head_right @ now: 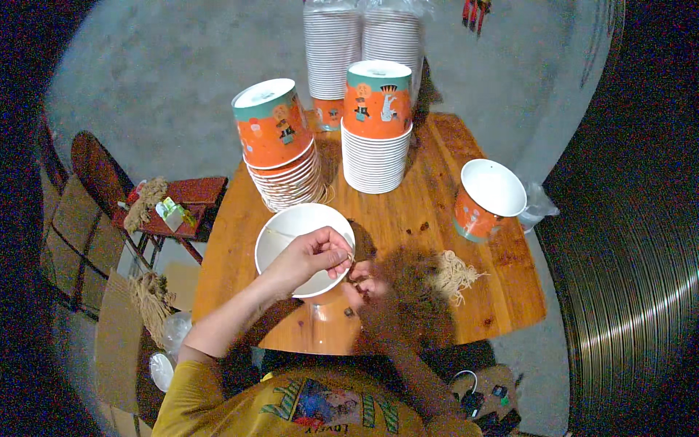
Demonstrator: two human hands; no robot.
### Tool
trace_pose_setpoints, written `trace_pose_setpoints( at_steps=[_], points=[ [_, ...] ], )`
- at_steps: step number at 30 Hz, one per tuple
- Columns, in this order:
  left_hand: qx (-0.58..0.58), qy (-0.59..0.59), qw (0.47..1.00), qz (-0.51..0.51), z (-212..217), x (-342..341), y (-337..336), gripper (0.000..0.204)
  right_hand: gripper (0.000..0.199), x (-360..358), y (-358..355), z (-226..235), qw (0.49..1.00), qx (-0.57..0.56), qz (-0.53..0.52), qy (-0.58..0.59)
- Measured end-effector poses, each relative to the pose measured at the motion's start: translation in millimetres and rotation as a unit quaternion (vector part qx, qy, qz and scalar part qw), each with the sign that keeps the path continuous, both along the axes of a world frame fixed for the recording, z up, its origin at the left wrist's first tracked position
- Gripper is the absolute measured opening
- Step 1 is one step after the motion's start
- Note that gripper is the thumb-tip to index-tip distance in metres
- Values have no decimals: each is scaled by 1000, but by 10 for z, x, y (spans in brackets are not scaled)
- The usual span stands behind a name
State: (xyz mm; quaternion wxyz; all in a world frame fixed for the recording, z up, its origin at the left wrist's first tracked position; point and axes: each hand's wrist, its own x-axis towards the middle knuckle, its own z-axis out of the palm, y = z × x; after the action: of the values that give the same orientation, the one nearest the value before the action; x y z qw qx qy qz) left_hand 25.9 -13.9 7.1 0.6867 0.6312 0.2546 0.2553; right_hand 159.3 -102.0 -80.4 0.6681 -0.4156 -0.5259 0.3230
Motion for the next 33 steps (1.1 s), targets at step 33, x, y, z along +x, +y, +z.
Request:
trace_pose_setpoints(
  at_steps=[33],
  points=[
    [16,56,998,-34,-13,45,64,12,9,543,439,744,938,144,53,-311]
  ],
)
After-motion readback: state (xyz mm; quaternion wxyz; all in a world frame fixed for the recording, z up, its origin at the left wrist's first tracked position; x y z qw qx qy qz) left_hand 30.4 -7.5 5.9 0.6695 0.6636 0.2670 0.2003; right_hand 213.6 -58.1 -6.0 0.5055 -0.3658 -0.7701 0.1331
